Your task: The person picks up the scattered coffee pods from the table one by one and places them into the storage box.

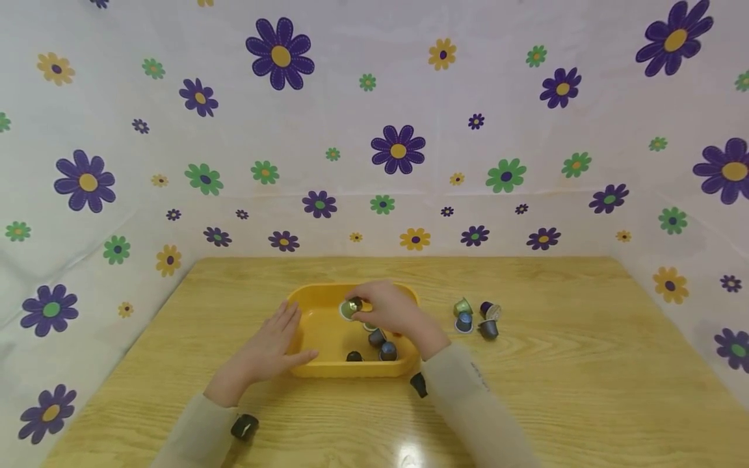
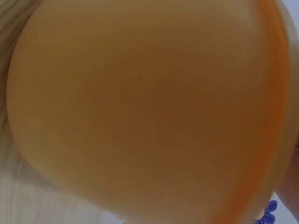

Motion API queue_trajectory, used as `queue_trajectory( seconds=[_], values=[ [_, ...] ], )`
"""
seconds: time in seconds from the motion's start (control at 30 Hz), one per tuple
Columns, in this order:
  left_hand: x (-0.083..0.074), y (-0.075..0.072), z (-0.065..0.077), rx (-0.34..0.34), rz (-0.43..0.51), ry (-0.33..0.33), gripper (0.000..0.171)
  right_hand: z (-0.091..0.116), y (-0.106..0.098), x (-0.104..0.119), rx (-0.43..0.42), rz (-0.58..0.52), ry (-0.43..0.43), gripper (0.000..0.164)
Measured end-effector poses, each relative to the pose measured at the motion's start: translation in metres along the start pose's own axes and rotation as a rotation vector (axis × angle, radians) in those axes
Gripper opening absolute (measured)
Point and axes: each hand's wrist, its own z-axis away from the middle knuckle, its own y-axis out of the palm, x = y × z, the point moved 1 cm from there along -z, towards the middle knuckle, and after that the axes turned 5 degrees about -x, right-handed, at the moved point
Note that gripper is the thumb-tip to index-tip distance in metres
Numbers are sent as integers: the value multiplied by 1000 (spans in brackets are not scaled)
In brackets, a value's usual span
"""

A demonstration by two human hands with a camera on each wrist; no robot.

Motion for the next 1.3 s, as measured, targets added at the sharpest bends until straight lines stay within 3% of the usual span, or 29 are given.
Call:
queue_trajectory(
  seconds=[0.47, 1.3],
  values=[
    [2, 1, 0, -8, 4, 4, 93, -12, 19, 5, 53, -6, -39, 26],
    [1, 1, -1, 5, -9, 1, 91, -13, 25, 3, 84, 22, -42, 28]
  ],
)
